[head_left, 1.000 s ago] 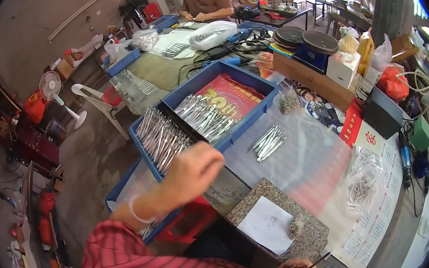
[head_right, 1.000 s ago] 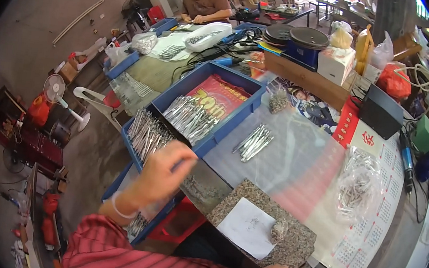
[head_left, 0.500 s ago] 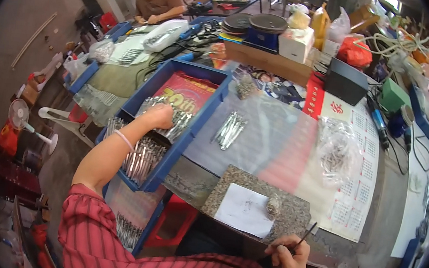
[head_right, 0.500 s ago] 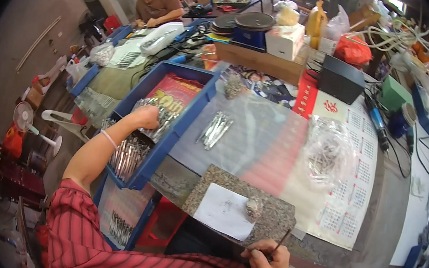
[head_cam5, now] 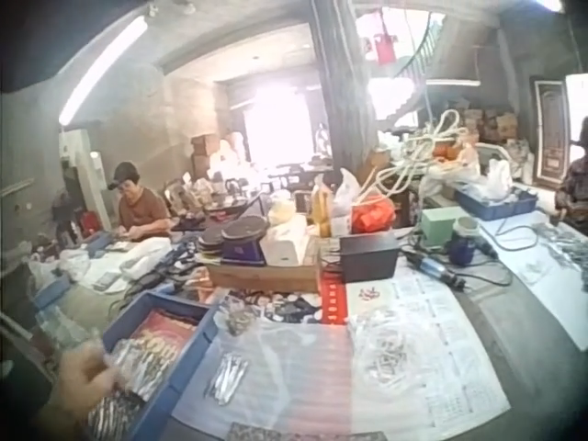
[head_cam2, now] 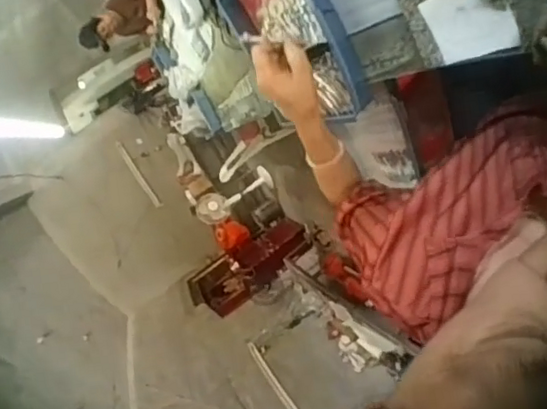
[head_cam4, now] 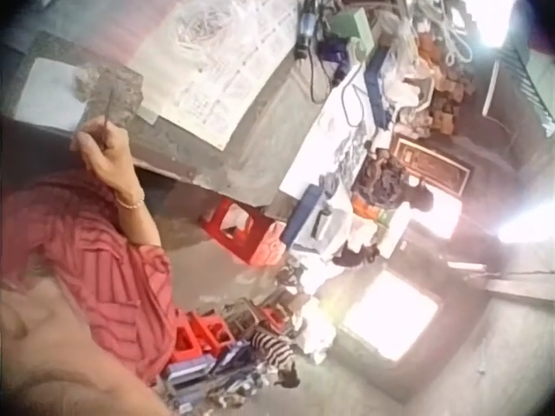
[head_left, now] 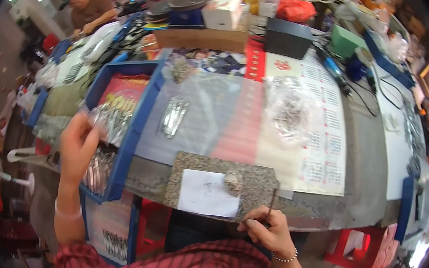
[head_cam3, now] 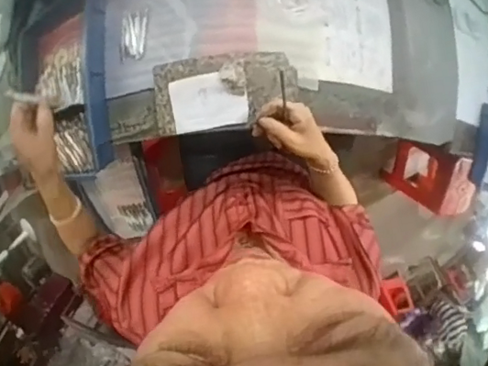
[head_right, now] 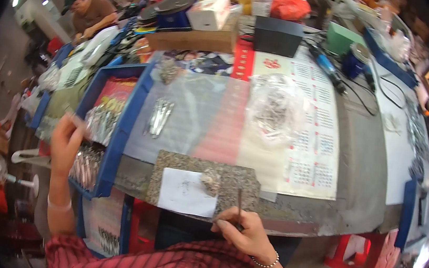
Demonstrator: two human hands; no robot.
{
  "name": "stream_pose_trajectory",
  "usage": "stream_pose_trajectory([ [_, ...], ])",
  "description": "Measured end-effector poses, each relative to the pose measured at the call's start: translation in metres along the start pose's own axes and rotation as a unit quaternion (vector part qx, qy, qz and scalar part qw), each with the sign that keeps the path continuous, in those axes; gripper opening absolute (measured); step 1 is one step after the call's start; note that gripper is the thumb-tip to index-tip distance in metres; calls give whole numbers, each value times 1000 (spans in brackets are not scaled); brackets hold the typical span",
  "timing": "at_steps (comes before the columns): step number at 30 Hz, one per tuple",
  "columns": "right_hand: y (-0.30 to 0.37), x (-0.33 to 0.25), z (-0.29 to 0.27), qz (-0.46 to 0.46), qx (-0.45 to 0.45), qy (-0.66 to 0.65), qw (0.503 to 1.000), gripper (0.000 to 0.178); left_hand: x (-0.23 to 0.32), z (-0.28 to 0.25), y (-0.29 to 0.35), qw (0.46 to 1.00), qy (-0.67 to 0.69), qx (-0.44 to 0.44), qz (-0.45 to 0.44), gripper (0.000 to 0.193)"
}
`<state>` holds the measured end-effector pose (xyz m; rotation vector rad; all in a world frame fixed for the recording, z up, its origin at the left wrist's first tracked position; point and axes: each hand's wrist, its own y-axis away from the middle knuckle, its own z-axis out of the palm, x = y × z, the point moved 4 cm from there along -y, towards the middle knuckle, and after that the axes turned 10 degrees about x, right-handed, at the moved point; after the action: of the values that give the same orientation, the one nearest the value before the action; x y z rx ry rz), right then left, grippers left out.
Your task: Assembling and inspecting small metal hardware components using a hand tool in a workshop.
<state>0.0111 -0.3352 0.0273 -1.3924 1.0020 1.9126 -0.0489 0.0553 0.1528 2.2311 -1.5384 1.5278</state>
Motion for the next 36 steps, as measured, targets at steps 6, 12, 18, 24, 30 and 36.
stream_pose_trajectory([
  [6, -11, -62, -29, -76, 134, 90, 984, 10, 56, 27, 120, 939, 335, -28, -74, 19],
  [12, -131, -91, -77, -245, 198, 395, 863, 16, 34, 72, 163, 877, 423, -83, -214, 11],
  [18, -189, -52, -79, -256, 223, 580, 741, 12, 23, 57, 185, 862, 429, -63, -264, 12],
  [24, -179, -55, -83, -247, 251, 581, 734, 12, 14, 54, 188, 869, 425, -75, -242, 12],
  [30, -107, -87, -70, -211, 193, 365, 886, 17, 31, 72, 182, 862, 417, -138, -253, 11],
  [36, -22, -60, -15, -70, 81, 211, 972, 17, 56, 121, 174, 850, 339, -284, -287, 15],
])
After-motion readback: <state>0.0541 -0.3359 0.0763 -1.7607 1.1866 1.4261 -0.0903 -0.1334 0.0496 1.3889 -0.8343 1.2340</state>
